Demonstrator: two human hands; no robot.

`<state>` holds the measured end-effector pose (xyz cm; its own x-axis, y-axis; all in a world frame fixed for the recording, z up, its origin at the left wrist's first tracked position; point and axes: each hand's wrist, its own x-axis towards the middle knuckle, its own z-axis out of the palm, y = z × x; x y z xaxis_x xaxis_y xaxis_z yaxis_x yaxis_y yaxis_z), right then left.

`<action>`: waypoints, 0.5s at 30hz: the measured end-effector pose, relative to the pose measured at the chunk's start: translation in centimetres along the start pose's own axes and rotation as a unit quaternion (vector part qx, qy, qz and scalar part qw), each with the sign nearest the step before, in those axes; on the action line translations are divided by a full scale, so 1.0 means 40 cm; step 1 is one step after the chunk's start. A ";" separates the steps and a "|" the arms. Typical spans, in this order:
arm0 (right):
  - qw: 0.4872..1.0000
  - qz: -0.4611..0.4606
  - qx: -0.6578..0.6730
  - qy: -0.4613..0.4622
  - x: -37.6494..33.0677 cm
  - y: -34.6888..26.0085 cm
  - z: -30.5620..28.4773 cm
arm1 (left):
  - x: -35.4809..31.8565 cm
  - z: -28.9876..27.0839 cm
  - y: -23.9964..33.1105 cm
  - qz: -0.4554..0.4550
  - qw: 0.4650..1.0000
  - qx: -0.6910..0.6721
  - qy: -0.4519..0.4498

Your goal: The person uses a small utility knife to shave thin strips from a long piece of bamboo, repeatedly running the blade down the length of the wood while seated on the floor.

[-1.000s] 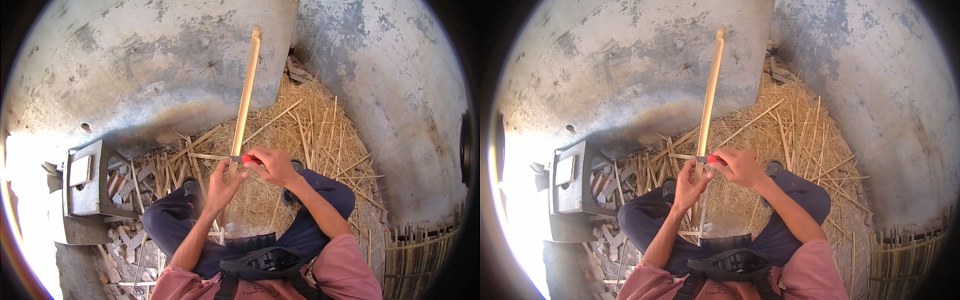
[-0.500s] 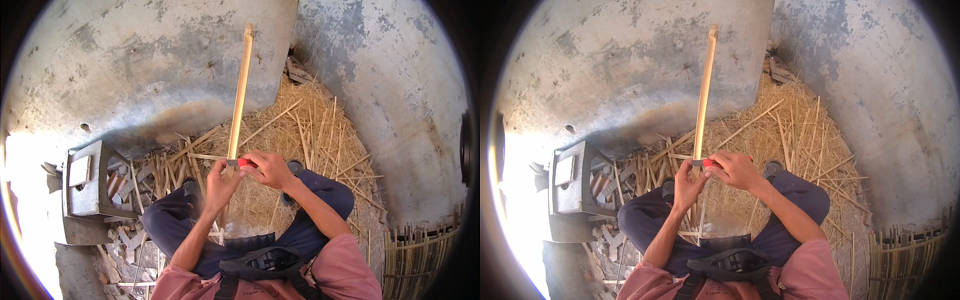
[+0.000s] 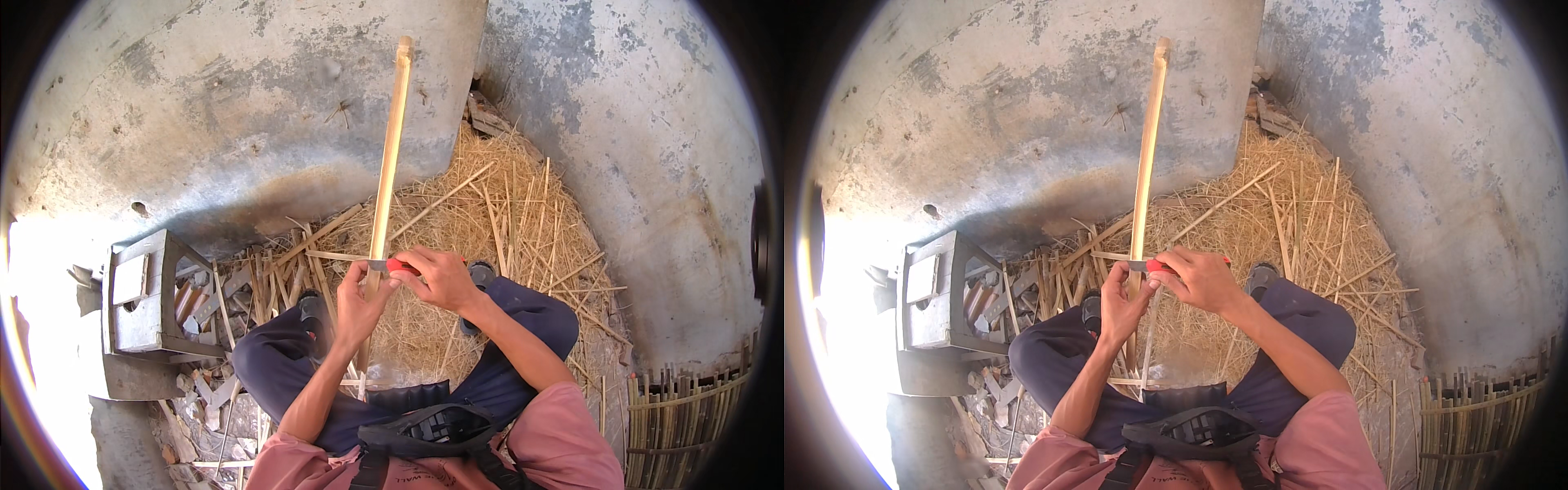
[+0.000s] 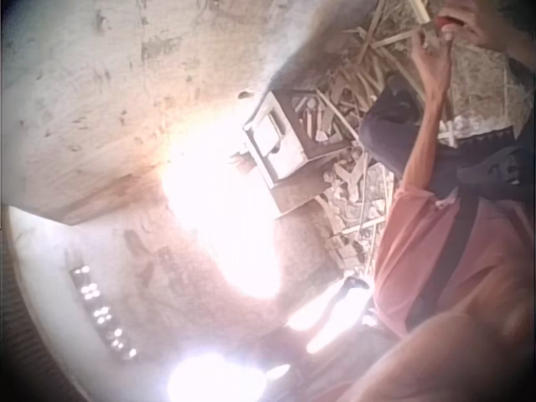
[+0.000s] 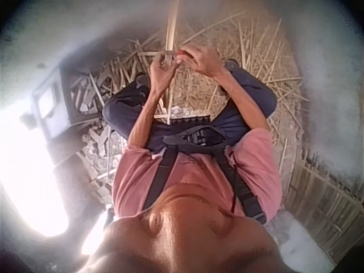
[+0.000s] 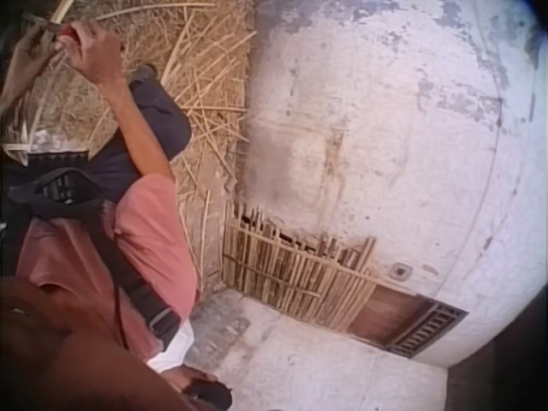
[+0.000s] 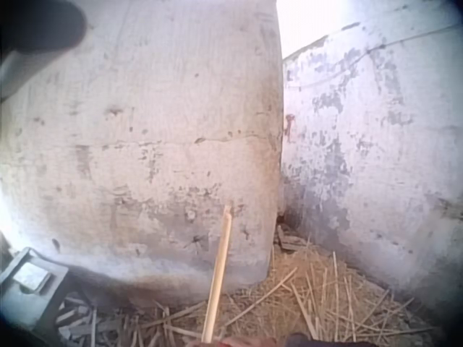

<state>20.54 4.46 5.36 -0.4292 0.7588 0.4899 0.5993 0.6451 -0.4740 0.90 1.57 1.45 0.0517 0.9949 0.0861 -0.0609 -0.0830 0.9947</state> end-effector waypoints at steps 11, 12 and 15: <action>1.000 -0.002 -0.006 0.002 0.005 -0.001 -0.009 | 0.004 0.005 -0.007 0.020 1.000 0.010 -0.005; 1.000 0.001 -0.004 -0.003 0.006 -0.002 -0.010 | 0.005 0.004 -0.010 0.030 0.999 0.011 -0.007; 1.000 -0.007 0.020 0.016 0.003 0.010 -0.004 | 0.004 0.000 -0.019 0.036 0.999 0.026 -0.009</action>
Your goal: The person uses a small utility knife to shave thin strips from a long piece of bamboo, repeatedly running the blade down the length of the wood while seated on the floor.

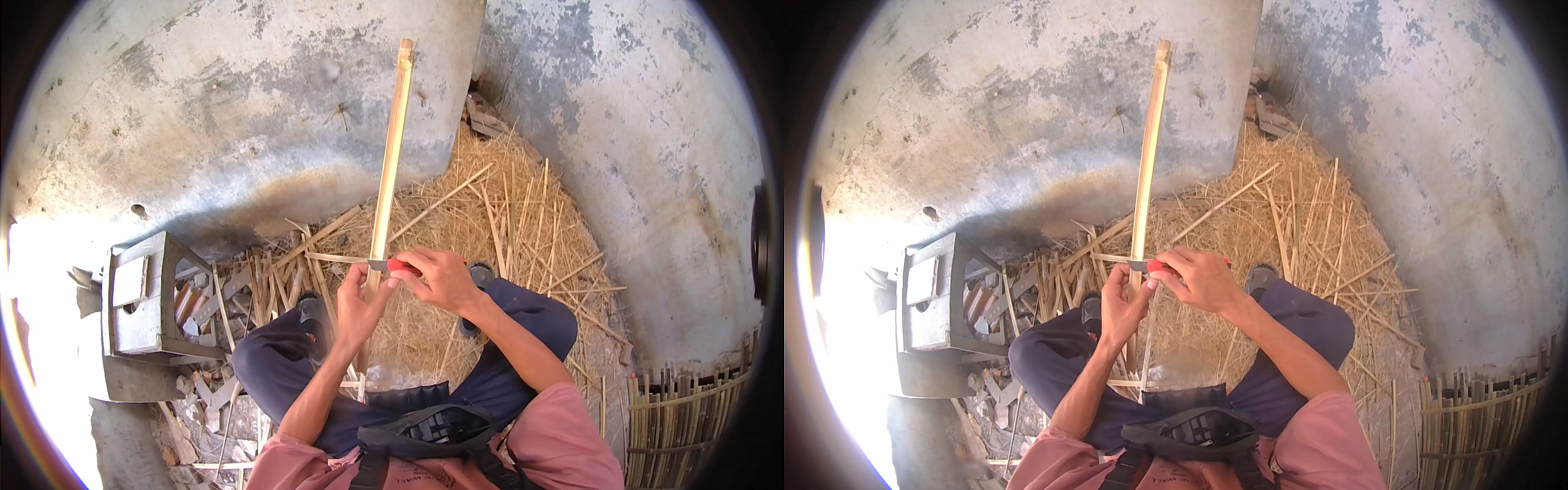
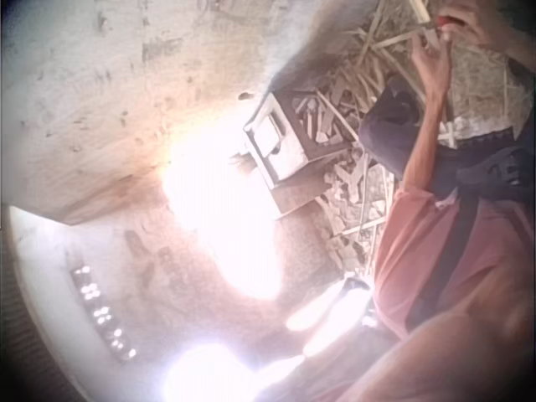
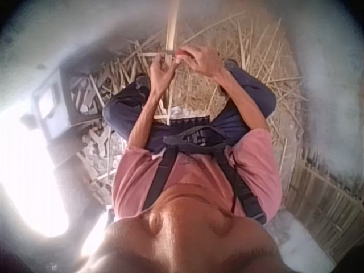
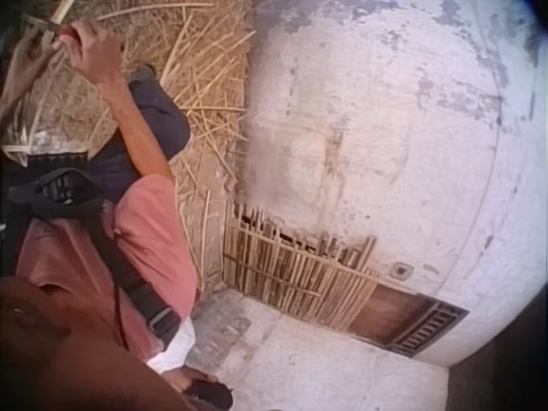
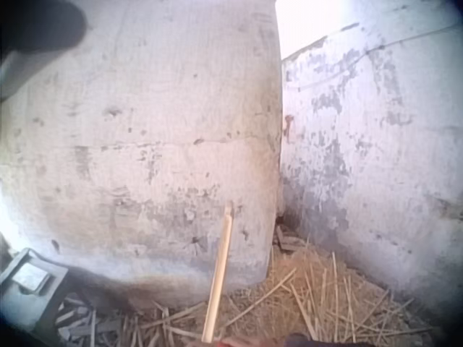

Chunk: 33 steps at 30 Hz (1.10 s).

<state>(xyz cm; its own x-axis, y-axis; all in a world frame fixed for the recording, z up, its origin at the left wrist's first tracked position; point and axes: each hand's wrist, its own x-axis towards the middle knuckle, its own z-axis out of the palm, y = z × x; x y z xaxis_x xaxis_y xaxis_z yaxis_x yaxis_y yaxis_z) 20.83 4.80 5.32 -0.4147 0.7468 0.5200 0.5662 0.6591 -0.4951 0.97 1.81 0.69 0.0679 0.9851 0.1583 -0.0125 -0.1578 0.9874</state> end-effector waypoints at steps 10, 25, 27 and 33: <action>0.999 0.005 0.031 -0.030 0.002 0.003 -0.004 | -0.002 0.003 0.010 0.004 0.999 -0.033 -0.012; 1.000 -0.001 0.006 -0.006 0.000 -0.022 -0.002 | -0.005 0.000 0.018 0.005 0.999 -0.039 -0.001; 1.000 -0.005 0.001 0.006 -0.002 -0.020 0.004 | -0.002 0.000 0.009 0.020 0.999 -0.026 0.002; 1.000 -0.009 -0.022 0.014 -0.004 -0.023 0.008 | -0.005 0.000 0.009 -0.002 0.999 -0.053 -0.001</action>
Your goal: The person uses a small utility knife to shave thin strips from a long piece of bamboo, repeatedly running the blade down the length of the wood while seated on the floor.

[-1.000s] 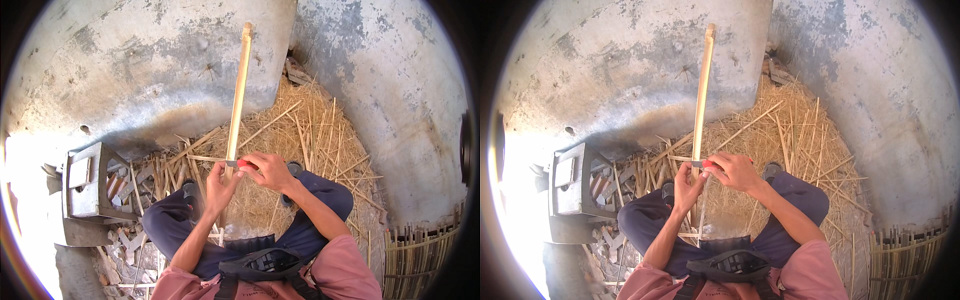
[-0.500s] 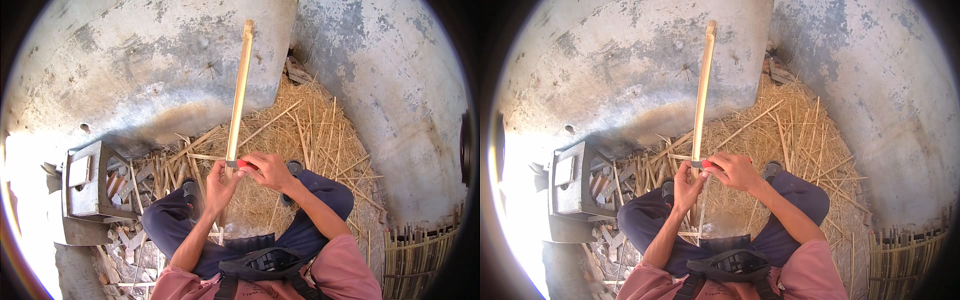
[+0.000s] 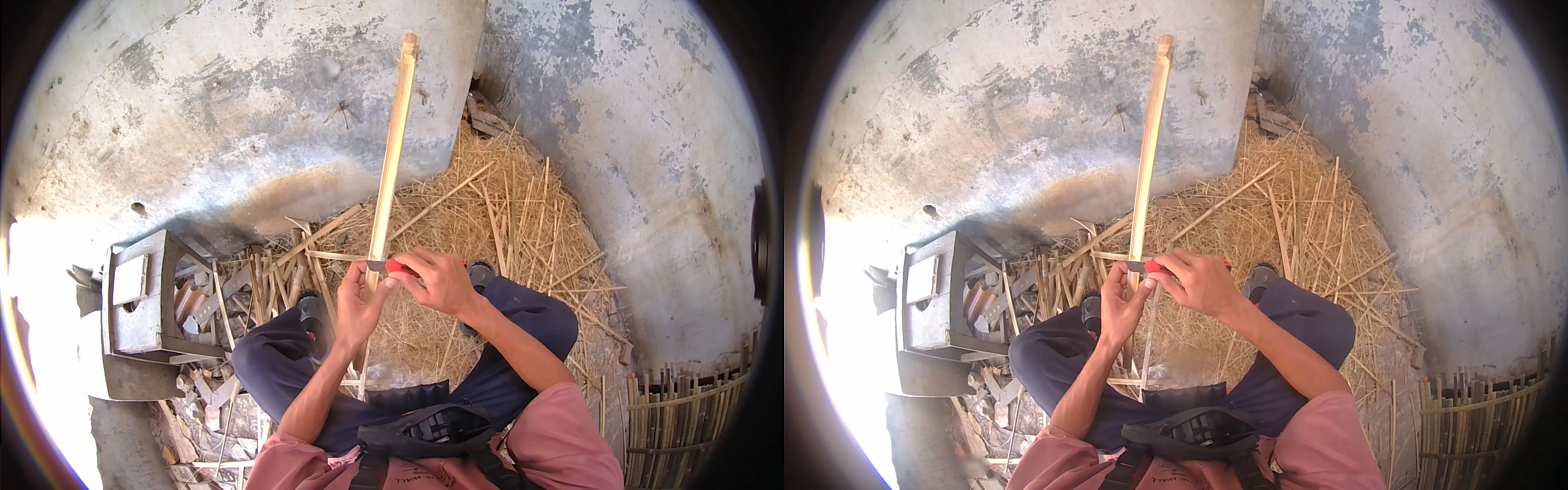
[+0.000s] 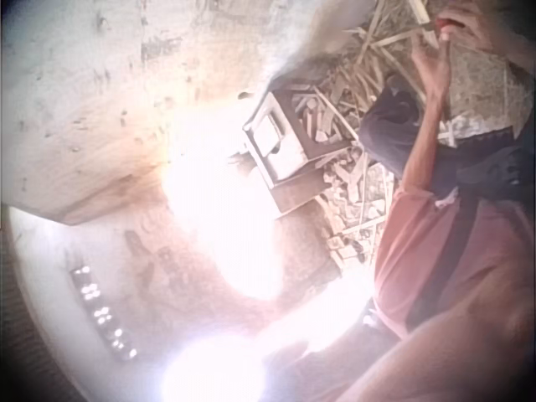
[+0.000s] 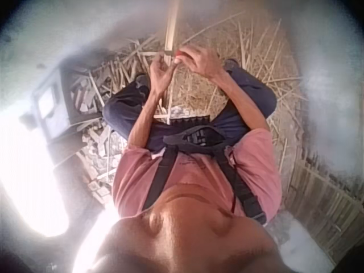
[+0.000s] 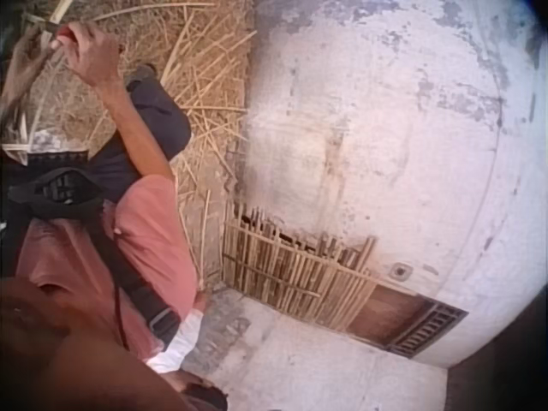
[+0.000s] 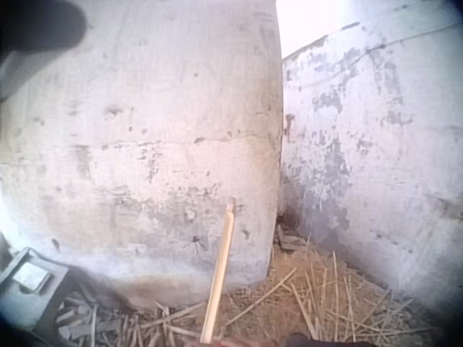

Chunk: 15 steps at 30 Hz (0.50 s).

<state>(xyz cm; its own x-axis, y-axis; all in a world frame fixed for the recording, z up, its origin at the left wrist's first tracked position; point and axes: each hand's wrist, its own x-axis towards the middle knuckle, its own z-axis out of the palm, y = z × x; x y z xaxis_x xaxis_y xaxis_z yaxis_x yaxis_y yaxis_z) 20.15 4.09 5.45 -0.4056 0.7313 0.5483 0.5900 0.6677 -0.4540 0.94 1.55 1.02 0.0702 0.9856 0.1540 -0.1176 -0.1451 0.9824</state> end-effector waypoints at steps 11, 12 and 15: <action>0.999 0.001 -0.044 0.026 0.000 -0.017 0.008 | 0.000 -0.001 0.006 -0.003 0.999 0.035 0.018; 0.999 0.005 -0.048 0.024 0.001 -0.021 0.008 | 0.000 -0.001 0.005 -0.003 0.999 0.041 0.021; 0.998 0.001 -0.056 0.035 0.000 -0.024 0.009 | 0.000 -0.002 0.003 -0.010 0.999 0.038 0.024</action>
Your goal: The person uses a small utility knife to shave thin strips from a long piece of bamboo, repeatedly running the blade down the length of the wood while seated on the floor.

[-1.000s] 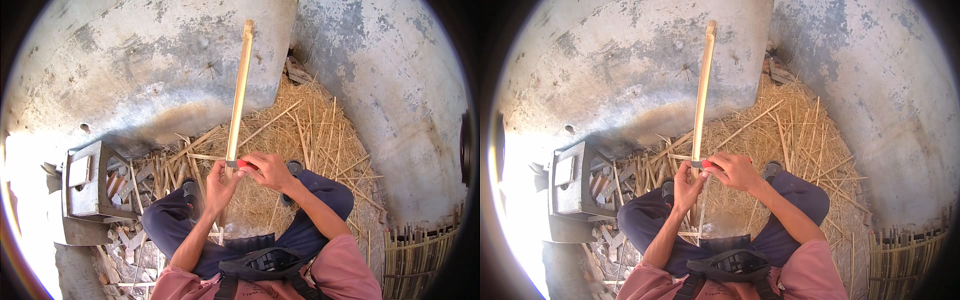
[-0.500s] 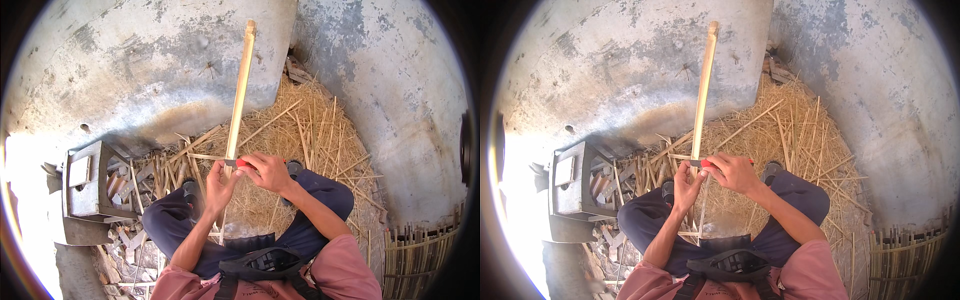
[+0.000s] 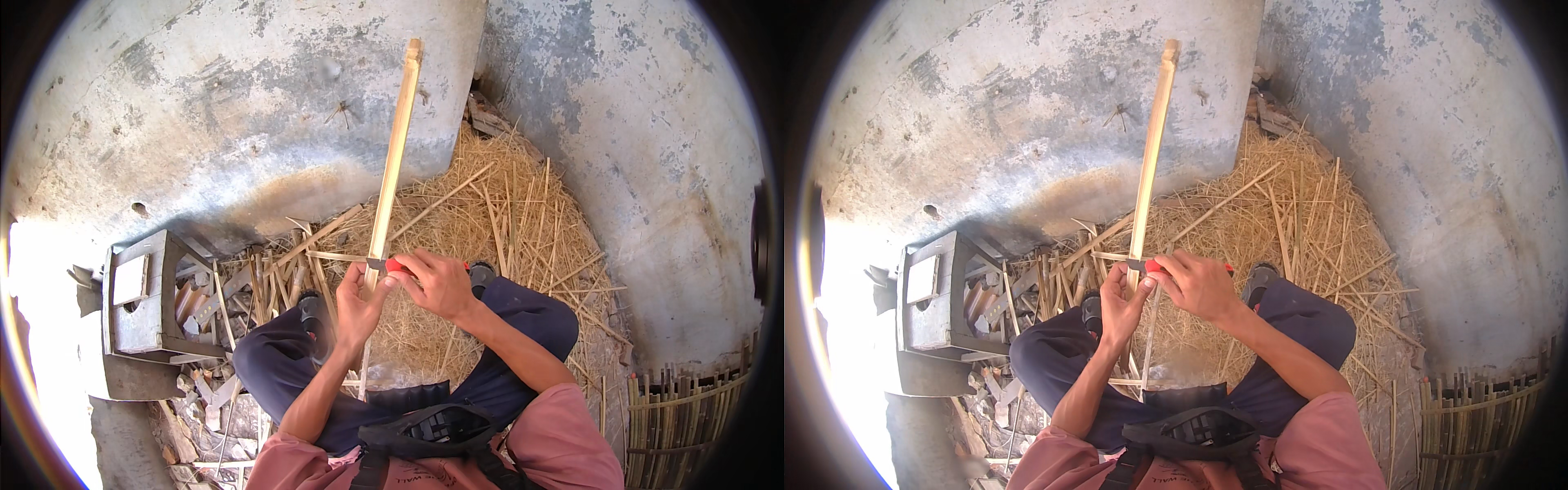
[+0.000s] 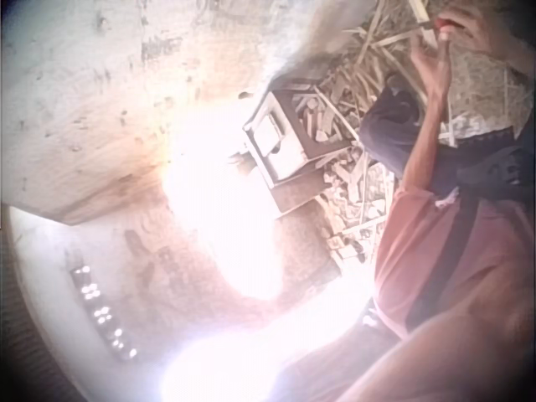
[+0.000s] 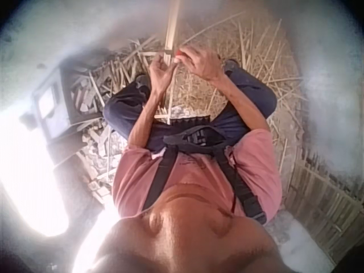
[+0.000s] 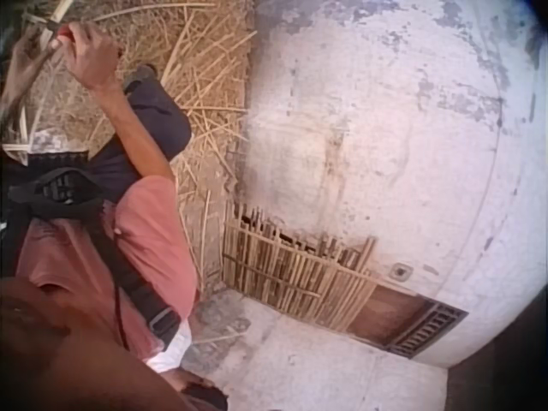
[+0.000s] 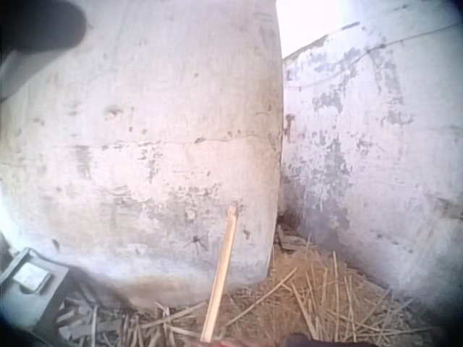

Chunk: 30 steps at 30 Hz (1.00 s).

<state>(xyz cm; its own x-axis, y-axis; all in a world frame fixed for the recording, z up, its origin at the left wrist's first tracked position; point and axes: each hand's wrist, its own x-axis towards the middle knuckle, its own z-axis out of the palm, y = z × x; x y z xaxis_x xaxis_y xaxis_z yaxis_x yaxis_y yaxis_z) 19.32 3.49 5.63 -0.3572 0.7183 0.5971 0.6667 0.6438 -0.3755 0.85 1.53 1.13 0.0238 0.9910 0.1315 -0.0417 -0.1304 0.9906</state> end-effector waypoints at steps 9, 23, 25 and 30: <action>0.999 -0.008 -0.034 0.005 0.001 -0.004 -0.003 | 0.004 0.011 -0.001 0.007 0.999 -0.028 0.019; 0.997 -0.012 -0.067 0.033 0.018 0.003 -0.022 | 0.003 0.035 0.010 -0.030 0.999 -0.015 0.028; 0.997 -0.001 -0.066 0.044 0.023 0.009 -0.027 | -0.001 0.037 0.018 -0.039 0.999 -0.005 0.032; 0.994 0.033 -0.078 0.069 0.056 0.055 -0.071 | -0.022 0.046 -0.001 -0.022 0.999 0.000 0.038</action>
<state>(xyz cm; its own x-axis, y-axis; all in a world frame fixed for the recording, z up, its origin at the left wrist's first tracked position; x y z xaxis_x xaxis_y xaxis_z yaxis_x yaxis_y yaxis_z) 21.86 5.77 8.16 -0.2242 0.7074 0.6703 0.7831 0.5401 -0.3082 2.65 0.60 1.03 -0.0511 0.9952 0.0835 -0.0427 -0.0857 0.9954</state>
